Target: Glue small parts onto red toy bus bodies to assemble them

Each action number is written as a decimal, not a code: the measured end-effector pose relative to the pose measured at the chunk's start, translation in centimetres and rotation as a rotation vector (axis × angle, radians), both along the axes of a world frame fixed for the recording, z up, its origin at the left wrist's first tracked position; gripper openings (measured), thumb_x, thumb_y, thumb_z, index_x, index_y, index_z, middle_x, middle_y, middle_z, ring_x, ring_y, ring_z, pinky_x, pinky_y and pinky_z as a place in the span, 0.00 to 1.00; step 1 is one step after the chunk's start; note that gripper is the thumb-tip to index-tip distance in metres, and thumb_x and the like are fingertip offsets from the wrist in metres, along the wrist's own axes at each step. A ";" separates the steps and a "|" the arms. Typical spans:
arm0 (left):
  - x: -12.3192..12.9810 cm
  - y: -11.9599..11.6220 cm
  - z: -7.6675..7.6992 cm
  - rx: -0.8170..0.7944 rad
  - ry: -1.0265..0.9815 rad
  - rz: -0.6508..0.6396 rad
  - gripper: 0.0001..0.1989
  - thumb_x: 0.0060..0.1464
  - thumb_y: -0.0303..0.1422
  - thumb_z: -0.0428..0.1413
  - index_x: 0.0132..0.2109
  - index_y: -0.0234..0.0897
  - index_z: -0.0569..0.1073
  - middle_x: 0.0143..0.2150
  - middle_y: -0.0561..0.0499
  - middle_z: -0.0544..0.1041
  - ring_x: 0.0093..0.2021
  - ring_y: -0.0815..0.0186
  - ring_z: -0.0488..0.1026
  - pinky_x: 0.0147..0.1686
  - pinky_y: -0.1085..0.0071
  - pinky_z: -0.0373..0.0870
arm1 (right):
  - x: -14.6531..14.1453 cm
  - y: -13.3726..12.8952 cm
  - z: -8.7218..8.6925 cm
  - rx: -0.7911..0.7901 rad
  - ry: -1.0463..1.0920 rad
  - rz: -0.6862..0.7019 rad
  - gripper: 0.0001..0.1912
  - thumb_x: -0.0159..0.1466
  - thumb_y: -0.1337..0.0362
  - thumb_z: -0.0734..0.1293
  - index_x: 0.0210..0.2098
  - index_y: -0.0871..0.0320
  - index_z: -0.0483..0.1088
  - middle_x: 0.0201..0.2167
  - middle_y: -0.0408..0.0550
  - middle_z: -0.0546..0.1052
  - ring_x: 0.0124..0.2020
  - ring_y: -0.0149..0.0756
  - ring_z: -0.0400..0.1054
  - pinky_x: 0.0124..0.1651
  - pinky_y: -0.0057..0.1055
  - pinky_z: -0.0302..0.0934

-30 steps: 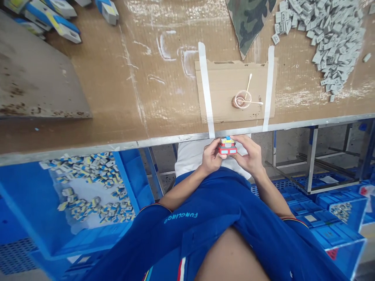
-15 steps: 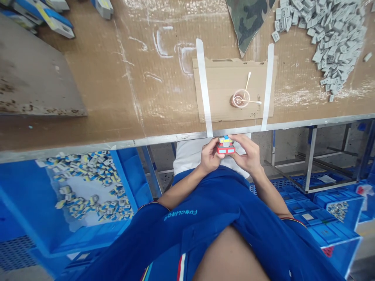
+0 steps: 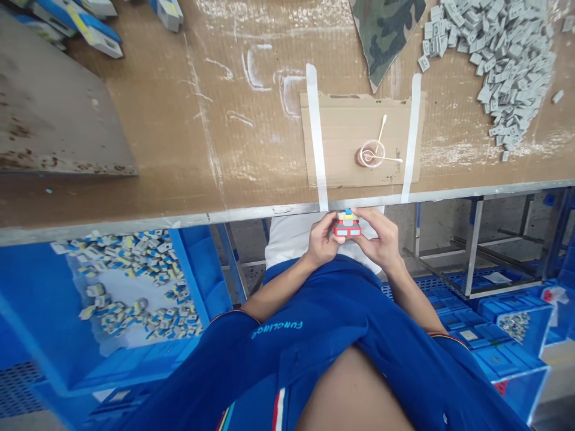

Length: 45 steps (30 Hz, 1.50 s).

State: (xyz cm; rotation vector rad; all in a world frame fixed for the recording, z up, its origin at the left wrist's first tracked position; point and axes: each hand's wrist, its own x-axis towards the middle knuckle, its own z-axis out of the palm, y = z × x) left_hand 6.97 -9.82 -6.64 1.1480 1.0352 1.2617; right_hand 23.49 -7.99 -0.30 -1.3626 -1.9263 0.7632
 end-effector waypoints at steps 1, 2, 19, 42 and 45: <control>0.0 0.0 0.0 -0.006 -0.001 -0.001 0.31 0.62 0.59 0.57 0.51 0.34 0.76 0.39 0.46 0.82 0.35 0.62 0.80 0.36 0.68 0.77 | 0.0 0.0 0.0 -0.001 -0.005 0.001 0.21 0.67 0.60 0.73 0.59 0.49 0.74 0.47 0.50 0.85 0.46 0.44 0.82 0.49 0.42 0.78; 0.1 0.0 0.0 -0.015 -0.002 -0.002 0.31 0.62 0.60 0.57 0.50 0.34 0.76 0.38 0.46 0.82 0.35 0.62 0.80 0.36 0.68 0.77 | 0.0 0.0 0.0 0.001 -0.005 0.003 0.21 0.68 0.60 0.73 0.59 0.49 0.74 0.47 0.49 0.85 0.46 0.44 0.82 0.48 0.41 0.77; 0.0 0.0 0.5 -0.093 -0.046 -0.072 0.33 0.61 0.60 0.57 0.51 0.32 0.76 0.40 0.43 0.83 0.38 0.59 0.81 0.41 0.66 0.77 | 0.2 0.3 0.0 0.021 0.022 0.016 0.22 0.67 0.60 0.74 0.60 0.49 0.74 0.45 0.50 0.85 0.44 0.45 0.81 0.46 0.41 0.78; -0.2 0.1 0.2 -0.100 0.047 -0.062 0.37 0.59 0.64 0.55 0.51 0.32 0.78 0.44 0.40 0.83 0.44 0.55 0.81 0.45 0.63 0.78 | 0.4 0.4 -0.2 0.033 0.010 0.022 0.20 0.68 0.58 0.73 0.59 0.49 0.74 0.44 0.50 0.84 0.43 0.45 0.80 0.45 0.41 0.76; -0.2 0.1 0.2 -0.078 0.054 -0.056 0.36 0.60 0.64 0.55 0.50 0.33 0.78 0.42 0.41 0.83 0.43 0.56 0.81 0.44 0.64 0.77 | 0.4 0.3 -0.2 0.026 0.022 0.026 0.21 0.68 0.58 0.73 0.59 0.49 0.74 0.45 0.50 0.84 0.43 0.45 0.80 0.45 0.41 0.76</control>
